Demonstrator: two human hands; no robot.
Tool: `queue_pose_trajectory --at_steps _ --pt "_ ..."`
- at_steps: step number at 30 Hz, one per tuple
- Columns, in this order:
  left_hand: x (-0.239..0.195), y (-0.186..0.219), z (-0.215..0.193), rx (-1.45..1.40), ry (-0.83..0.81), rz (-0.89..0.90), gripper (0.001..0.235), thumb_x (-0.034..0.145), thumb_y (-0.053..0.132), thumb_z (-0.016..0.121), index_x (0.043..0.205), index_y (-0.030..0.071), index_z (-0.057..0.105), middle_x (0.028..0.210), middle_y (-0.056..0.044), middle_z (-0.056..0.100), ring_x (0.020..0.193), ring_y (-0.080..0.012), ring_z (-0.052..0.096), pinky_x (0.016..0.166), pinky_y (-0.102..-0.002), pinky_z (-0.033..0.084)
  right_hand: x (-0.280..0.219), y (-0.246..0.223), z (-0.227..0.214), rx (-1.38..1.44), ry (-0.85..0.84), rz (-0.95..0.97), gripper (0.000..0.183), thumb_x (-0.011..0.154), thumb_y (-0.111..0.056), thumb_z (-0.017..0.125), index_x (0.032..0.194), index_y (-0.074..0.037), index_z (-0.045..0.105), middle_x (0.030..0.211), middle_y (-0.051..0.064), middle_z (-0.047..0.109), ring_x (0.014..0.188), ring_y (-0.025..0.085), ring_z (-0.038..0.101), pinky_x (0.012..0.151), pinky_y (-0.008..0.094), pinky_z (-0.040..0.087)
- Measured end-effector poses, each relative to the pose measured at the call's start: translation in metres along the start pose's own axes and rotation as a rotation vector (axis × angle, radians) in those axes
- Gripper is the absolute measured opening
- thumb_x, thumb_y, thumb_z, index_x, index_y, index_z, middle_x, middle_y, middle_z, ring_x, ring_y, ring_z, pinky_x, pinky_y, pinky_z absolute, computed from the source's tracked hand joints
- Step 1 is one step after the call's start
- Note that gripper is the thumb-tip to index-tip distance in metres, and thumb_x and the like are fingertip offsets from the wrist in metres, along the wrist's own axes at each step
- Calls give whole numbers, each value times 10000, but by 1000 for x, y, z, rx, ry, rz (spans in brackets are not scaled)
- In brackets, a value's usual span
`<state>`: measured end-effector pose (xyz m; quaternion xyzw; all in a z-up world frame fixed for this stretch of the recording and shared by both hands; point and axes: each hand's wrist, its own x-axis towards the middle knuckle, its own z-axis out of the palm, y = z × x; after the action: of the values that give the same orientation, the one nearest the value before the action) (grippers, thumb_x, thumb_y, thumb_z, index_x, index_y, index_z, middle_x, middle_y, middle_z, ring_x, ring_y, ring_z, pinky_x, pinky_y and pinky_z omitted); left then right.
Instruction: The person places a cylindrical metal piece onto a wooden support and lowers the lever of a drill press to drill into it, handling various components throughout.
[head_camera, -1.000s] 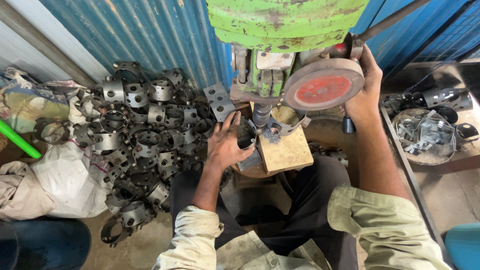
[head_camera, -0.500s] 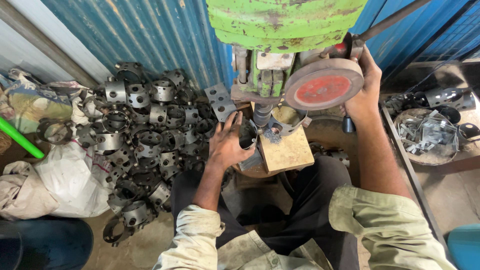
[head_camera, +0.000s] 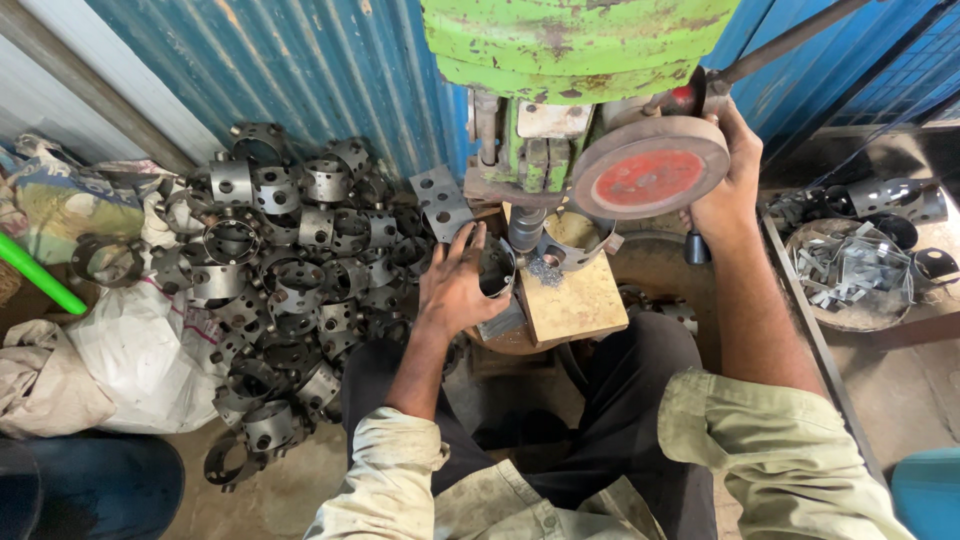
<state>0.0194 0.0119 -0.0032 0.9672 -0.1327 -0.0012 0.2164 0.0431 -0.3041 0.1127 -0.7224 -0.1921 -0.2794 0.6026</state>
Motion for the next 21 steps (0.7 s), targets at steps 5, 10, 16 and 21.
queue_pose_trajectory --at_steps 5,10,16,21 --pt "-1 4 -3 3 -48 -47 1143 636 498 808 1592 149 288 1649 -58 299 1408 -426 415 1148 -488 395 -3 -8 2 20 20 97 126 1071 -89 635 1182 -30 630 956 -1 652 707 33 534 583 207 411" --pt "-1 4 -4 2 -37 -36 1152 633 496 814 1594 143 286 1648 -70 297 1417 -432 404 1153 -494 391 -4 -3 2 15 45 140 121 1049 -58 626 1169 -42 626 872 -4 638 594 34 526 471 215 376" --pt "-1 2 -4 15 -50 -32 1168 634 503 824 1593 132 272 1648 -72 294 1439 -434 376 1146 -478 401 -1 -35 9 -82 -13 287 229 1039 -88 614 1268 -80 600 829 15 637 595 80 516 476 241 376" --pt "3 4 -4 19 -16 -7 1149 664 521 826 1587 126 268 1644 -86 291 1440 -425 371 1191 -482 339 46 -112 -3 -632 -447 813 310 1025 -197 604 1273 -11 578 721 127 623 546 212 563 444 345 451"
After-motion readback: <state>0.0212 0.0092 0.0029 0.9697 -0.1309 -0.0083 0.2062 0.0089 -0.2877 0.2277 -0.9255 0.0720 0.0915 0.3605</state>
